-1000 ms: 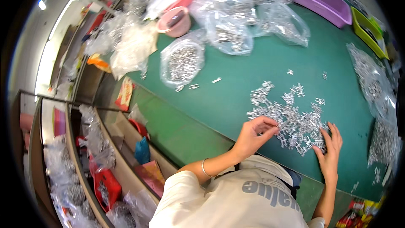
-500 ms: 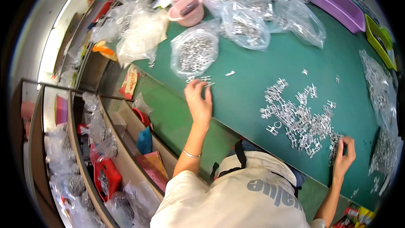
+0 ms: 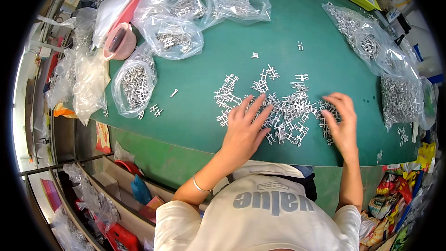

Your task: The person sorts metal components on a table by hand, picking up small pieces one by one from a pile and placing them into a plastic bag.

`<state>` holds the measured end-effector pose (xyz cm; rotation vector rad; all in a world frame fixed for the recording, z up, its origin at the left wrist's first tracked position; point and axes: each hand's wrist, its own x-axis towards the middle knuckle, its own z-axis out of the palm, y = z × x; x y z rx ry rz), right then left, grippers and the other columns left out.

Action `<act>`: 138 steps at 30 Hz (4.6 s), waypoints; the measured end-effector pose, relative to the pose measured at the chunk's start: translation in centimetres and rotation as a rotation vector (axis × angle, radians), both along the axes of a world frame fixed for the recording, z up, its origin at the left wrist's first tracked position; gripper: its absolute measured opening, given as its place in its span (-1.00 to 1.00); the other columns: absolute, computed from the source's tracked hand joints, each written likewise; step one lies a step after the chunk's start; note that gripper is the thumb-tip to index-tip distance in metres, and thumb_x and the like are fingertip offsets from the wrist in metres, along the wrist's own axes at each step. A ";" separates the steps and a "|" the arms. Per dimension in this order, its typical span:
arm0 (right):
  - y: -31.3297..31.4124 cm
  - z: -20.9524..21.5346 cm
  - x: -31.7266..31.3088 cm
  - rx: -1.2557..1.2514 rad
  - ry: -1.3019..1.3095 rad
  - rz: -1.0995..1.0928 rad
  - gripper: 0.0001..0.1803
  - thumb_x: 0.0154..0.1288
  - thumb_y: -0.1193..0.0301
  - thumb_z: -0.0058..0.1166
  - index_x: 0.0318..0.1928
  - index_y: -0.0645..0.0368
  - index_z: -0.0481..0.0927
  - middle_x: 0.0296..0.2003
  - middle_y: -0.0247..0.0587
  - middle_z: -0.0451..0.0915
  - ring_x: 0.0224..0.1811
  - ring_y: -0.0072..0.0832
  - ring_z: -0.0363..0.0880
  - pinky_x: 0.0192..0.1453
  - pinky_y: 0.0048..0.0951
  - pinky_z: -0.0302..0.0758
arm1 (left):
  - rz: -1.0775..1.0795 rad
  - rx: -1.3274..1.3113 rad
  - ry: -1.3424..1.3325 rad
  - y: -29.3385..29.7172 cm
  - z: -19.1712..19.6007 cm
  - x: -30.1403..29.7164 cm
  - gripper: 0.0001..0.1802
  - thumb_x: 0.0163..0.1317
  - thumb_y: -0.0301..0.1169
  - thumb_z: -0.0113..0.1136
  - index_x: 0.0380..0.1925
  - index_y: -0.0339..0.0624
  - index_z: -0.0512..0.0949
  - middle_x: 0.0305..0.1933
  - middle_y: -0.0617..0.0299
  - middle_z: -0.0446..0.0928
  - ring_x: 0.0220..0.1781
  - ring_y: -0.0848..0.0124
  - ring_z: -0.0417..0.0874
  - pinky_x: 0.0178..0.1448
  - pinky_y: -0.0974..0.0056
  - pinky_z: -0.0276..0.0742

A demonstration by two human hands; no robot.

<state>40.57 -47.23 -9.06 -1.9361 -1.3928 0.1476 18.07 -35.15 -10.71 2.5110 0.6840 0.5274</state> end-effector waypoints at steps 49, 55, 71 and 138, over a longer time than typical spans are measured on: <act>4.6 0.0 2.2 -0.261 0.242 0.054 -0.73 0.13 0.50 0.15 -0.11 0.22 0.55 -0.47 -0.29 0.42 -0.48 -0.55 0.39 -0.42 -0.51 0.32 | -0.205 0.099 0.073 0.1 -0.6 1.8 -0.59 -0.05 -0.61 0.10 -0.10 -0.27 0.50 0.09 0.12 0.39 0.02 0.20 0.39 0.02 0.12 0.23; 7.0 -1.5 1.7 -0.228 -0.064 0.237 -0.71 0.02 0.44 0.22 -0.19 0.20 0.56 -0.41 -0.13 0.42 -0.37 -0.19 0.44 -0.18 -0.28 0.35 | -0.189 0.151 0.095 4.4 1.0 3.4 -0.61 0.02 -0.58 0.12 -0.06 -0.24 0.47 0.04 0.10 0.41 0.05 0.17 0.41 0.08 0.16 0.26; 7.5 1.7 5.4 0.146 1.764 0.211 -0.86 0.28 0.42 -0.01 -0.25 0.24 0.45 -0.44 -0.33 0.44 -0.46 -0.64 0.33 -0.56 -0.68 0.23 | -0.391 -0.040 0.003 6.6 -0.9 8.1 -0.70 0.01 -0.51 0.22 -0.19 -0.24 0.50 -0.15 0.16 0.43 -0.08 0.21 0.45 -0.05 0.17 0.32; 13.1 -1.4 -0.7 -0.272 0.056 0.334 -0.57 -0.12 0.44 0.36 -0.23 0.18 0.43 -0.65 -0.19 0.39 -0.62 -0.31 0.38 -0.49 -0.32 0.32 | 0.140 -1.498 -0.532 9.7 -0.5 2.0 -0.76 0.24 -0.49 0.06 -0.09 -0.30 0.48 -0.25 0.27 0.51 -0.32 0.61 0.43 -0.28 0.50 0.35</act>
